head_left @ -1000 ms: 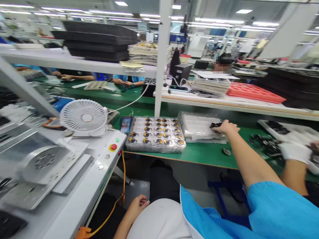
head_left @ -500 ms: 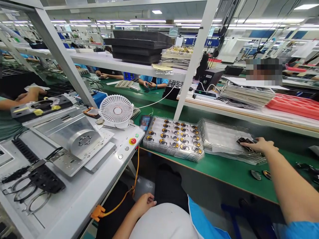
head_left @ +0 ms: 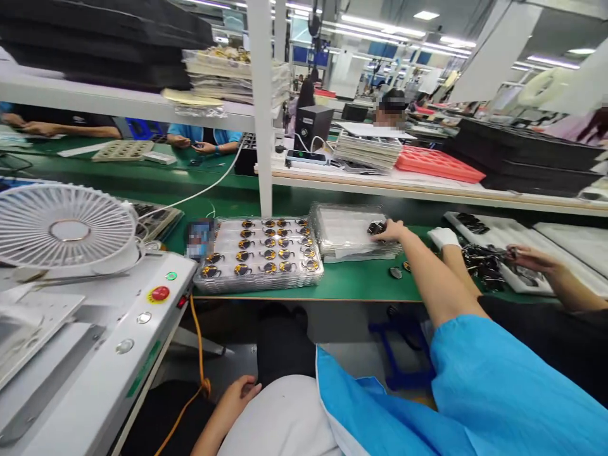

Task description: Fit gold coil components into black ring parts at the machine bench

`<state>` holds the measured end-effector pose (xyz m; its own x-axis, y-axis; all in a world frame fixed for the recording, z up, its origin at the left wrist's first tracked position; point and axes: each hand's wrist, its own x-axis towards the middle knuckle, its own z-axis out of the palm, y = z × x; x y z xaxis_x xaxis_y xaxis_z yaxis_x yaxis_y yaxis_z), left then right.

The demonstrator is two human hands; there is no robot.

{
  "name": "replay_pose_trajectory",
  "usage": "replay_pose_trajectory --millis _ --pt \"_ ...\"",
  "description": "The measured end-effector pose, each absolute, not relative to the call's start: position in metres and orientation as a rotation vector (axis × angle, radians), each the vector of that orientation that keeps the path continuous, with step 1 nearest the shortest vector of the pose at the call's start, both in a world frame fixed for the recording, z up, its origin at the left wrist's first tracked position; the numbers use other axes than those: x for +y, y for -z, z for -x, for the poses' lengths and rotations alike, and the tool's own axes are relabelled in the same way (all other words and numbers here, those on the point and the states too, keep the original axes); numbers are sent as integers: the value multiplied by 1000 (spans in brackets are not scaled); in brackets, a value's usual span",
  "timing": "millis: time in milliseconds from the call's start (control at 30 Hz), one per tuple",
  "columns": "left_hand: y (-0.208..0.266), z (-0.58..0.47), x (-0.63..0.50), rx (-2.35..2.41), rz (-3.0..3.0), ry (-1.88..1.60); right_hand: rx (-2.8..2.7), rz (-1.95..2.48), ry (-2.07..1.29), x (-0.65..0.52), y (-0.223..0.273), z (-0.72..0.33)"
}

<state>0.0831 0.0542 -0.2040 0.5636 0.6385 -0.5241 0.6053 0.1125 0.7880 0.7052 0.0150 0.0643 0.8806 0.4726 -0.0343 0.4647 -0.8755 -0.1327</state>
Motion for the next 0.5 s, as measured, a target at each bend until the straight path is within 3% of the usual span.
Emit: replay_pose_trajectory --millis 300,500 --pt "185 -94 59 1110 -1545 -12 -682 2873 -266 -1 -58 -700" --pt "176 -101 63 1096 -1607 67 -595 2795 -154 0 -56 -698"
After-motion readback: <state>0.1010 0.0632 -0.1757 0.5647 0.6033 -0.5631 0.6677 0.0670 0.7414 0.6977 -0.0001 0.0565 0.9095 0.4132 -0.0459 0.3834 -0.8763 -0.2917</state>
